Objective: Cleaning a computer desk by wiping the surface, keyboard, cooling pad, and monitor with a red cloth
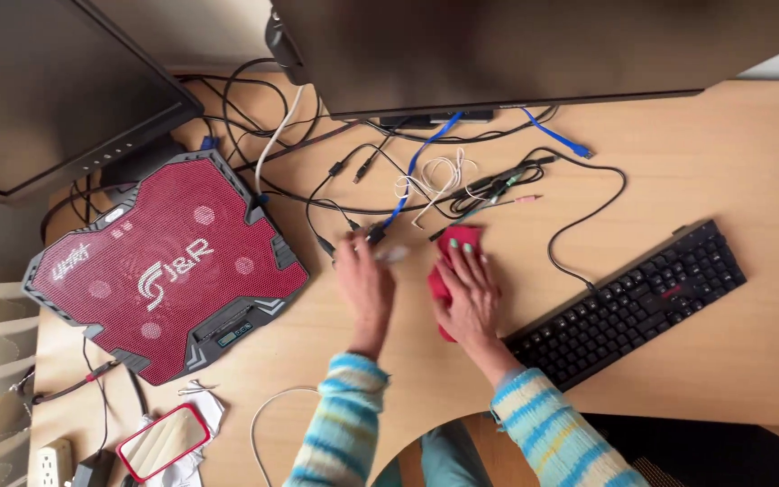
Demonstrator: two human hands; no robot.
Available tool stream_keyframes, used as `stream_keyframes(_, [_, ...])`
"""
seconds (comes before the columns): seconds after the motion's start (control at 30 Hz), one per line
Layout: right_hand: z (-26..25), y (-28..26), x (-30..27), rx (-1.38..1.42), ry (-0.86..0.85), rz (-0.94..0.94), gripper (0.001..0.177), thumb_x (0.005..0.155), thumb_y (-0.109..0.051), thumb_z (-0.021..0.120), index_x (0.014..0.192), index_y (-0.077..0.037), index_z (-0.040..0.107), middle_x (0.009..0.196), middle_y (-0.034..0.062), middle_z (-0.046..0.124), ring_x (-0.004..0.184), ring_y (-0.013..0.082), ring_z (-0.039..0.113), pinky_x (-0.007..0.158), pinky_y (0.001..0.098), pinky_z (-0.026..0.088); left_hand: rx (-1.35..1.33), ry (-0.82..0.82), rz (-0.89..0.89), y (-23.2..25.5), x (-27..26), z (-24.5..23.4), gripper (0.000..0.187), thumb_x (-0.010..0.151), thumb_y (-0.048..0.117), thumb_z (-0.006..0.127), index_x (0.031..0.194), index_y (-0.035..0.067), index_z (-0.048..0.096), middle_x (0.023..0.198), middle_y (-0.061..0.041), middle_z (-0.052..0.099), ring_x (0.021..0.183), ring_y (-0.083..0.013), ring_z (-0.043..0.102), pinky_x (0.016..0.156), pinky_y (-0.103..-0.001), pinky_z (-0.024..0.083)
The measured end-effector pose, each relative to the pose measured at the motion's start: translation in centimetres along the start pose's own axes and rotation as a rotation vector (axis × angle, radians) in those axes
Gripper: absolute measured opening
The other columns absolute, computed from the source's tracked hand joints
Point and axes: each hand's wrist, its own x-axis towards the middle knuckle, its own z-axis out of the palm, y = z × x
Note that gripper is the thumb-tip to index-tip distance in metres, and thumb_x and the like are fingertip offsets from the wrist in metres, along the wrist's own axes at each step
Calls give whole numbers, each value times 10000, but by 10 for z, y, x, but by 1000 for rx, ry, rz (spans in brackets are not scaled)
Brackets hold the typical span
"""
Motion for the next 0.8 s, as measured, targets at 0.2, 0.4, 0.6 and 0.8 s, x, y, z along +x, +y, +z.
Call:
stream_keyframes(0.2, [29, -13, 56, 12, 16, -197, 665, 664, -257, 766, 1320, -177, 698, 1533, 84, 565, 1395, 312, 538, 1173, 514, 371, 200, -55, 76, -70, -8, 5, 561, 567, 76, 799, 1111, 144, 681, 1021, 7, 552, 897, -229, 515, 719, -342, 446])
stream_keyframes(0.4, [79, -18, 118, -65, 120, -239, 646, 720, -314, 766, 1346, -174, 690, 1528, 89, 566, 1390, 315, 541, 1163, 498, 388, 117, 12, 179, -76, 62, -40, 517, 598, 39, 763, 1098, 125, 666, 1014, -25, 540, 949, -253, 504, 728, -356, 433])
stream_keyframes(0.6, [103, -63, 145, 30, -95, -297, 548, 803, -422, 695, 1327, -268, 659, 1475, 6, 569, 1357, 306, 542, 931, 494, 594, 26, 108, 249, -60, 119, -83, 397, 733, -13, 605, 1095, 147, 643, 984, -8, 518, 942, -229, 490, 728, -323, 432])
stream_keyframes(0.8, [153, -74, 193, -46, 27, -169, 578, 763, -360, 770, 1281, -134, 648, 1480, 112, 524, 1389, 421, 444, 1086, 548, 469, -60, 160, 304, -64, 139, -104, 320, 823, -40, 555, 1076, 131, 651, 960, -30, 515, 928, -258, 504, 725, -341, 453])
